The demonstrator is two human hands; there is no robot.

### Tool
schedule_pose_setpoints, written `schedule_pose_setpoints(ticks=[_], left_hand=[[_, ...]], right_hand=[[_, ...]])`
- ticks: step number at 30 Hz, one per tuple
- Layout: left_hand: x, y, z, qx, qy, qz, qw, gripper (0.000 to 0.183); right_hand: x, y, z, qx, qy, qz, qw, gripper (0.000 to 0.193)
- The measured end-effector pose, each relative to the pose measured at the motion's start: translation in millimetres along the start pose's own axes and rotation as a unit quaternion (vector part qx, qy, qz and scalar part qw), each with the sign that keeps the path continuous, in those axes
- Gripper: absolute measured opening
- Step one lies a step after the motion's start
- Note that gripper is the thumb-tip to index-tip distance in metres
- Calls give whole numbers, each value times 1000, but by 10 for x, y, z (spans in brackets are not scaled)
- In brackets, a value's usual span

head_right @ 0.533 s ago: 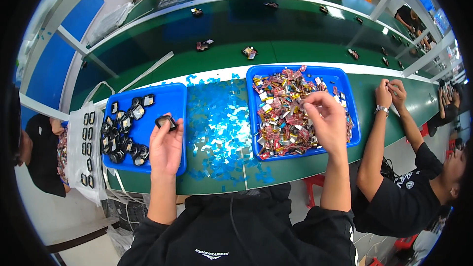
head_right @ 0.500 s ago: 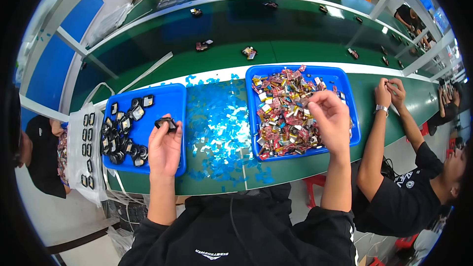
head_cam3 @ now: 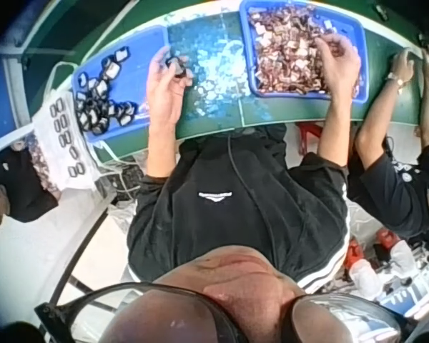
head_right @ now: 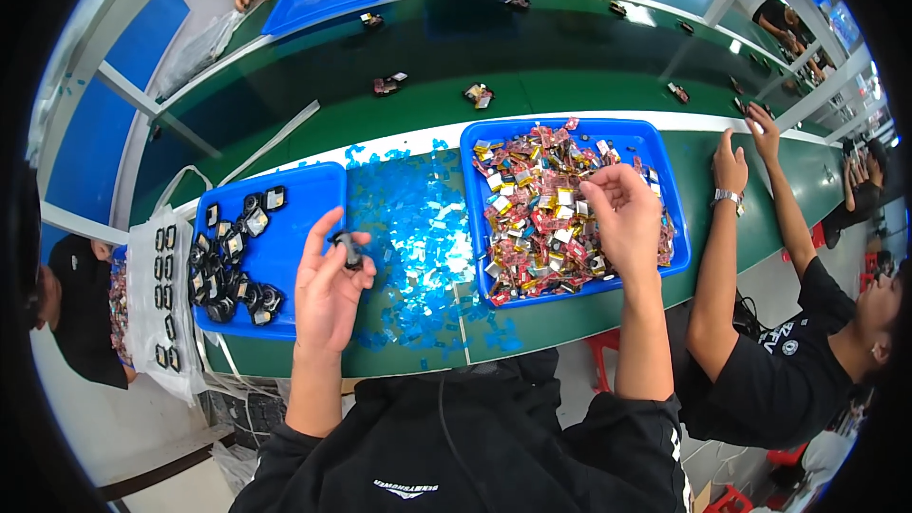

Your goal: Assembling internal components into smartwatch housings on a factory assembly line.

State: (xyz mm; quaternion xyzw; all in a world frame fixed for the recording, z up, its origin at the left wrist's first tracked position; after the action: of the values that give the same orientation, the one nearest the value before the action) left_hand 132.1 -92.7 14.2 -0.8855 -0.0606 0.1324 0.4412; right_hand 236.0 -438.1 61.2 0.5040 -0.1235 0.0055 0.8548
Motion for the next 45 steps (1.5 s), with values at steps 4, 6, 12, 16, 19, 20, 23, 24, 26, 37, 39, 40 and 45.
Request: schedule_pose_setpoints(ticks=[4,6,12,16,19,20,23,24,26,37,39,40,45], left_hand=[[126,-49,-329,252,134,-103,953,27],[137,-152,-726,372,202,-171,890,24],[31,-205,-1480,432,299,-284,802,27],[0,-153,-1332,419,286,-244,827,16],[55,-135,-1083,410,225,-189,864,15],[81,-95,-956,402,199,-176,876,12],[121,-7,-520,327,143,-132,925,14],[126,-38,-411,323,121,-125,930,14],[111,-34,-220,292,94,-126,943,14],[-50,184,-204,230,187,34,954,15],[-94,68,-273,202,199,-13,959,23],[-109,39,-250,192,173,-40,965,36],[-47,69,-137,30,96,-74,992,48]], right_hand=[[-49,348,-24,34,57,13,998,7],[-138,600,-117,33,100,29,994,7],[-364,1049,-464,68,223,54,971,8],[-462,1142,-651,91,243,86,962,8],[-541,1280,-834,-12,163,171,972,12],[-623,1378,-889,-41,132,219,966,15],[-955,1570,-1008,-67,68,337,937,18],[-996,1435,-1107,-55,131,280,949,16],[-987,1313,-1286,-47,167,243,954,18],[-953,1034,-1660,214,333,61,916,20],[-946,1026,-1564,313,330,3,891,19],[-904,1018,-1463,339,297,17,892,20],[-976,873,-1327,270,220,-38,937,18]])
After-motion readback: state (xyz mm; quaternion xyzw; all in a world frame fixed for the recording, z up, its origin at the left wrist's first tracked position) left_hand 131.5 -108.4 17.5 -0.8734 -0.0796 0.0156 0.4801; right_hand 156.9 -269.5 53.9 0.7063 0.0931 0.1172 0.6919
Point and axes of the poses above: each hand's wrist, its own x-axis towards the middle knuckle, its own z-axis out of the back of the hand, y = z × x, the point moved 10 cm from there along x, towards the middle knuckle, and after that the axes turned 4 degrees about -z, right-handed, at the moved point
